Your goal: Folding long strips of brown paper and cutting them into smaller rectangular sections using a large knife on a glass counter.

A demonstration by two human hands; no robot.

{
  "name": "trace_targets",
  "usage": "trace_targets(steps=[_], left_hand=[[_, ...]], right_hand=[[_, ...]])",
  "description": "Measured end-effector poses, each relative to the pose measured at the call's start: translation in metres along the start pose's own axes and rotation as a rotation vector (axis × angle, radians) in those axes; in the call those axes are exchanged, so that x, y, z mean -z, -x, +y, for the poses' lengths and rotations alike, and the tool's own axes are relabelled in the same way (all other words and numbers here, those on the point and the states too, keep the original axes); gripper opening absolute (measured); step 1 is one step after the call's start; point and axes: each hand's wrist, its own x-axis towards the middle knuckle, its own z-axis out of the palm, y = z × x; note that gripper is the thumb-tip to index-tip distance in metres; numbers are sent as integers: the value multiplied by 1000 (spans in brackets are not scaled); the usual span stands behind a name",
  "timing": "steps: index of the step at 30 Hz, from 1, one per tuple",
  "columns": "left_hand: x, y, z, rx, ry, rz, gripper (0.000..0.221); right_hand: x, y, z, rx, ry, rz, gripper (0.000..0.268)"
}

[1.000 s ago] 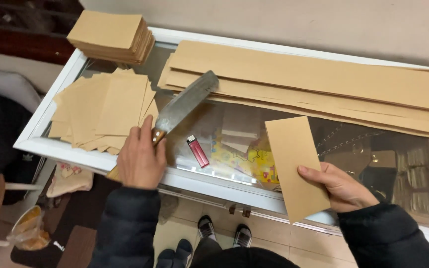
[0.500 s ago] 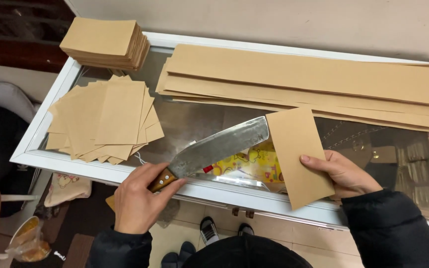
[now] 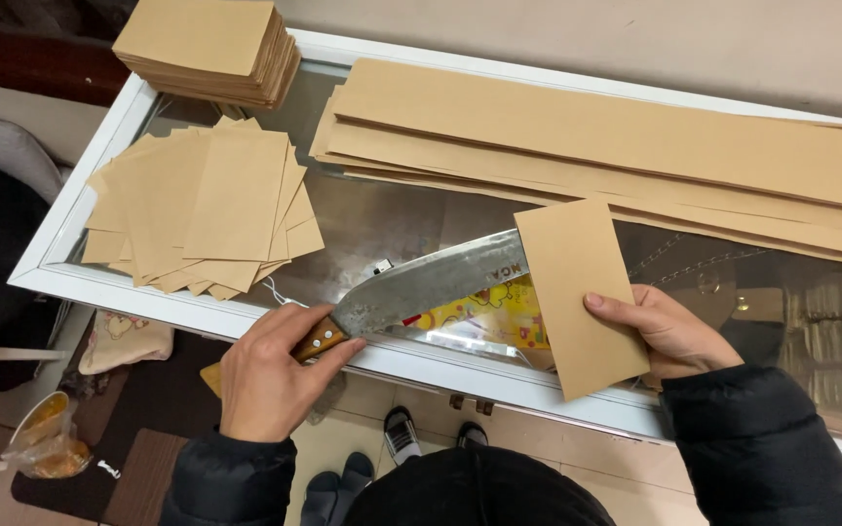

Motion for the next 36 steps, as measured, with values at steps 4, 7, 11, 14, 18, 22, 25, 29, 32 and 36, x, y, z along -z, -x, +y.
trace_targets(steps=[4,7,11,14,18,22,25,29,32,36], left_hand=[[-1,-6,10,-20,1,6,44],[-13,-9,16,-60,-22,6,47],[-44,-11,23,-144,31,38,48],[-48,-18,44,-157,97,75,45],[-40,-26,67,-184,111,100,44],[-39,-25,66,-166,103,102,45],[-36,-23,64,-163,79,88,46],[-34,-21,65,-165,79,78,47],[-34,-19,64,-166,77,75,47],[-29,-13,62,-157,74,45,47]], right_hand=[[-12,6,-4,17,-7,32,35],[-33,17,-11,38,31,113,35],[-71,36,-18,139,125,135,31],[-93,45,-22,202,188,114,30],[-109,54,-24,201,198,99,29],[-103,51,-18,206,205,93,28],[-99,48,-17,209,230,86,29],[-95,48,-17,201,242,84,29],[-91,45,-15,191,252,78,29],[-87,43,-15,173,259,70,29]])
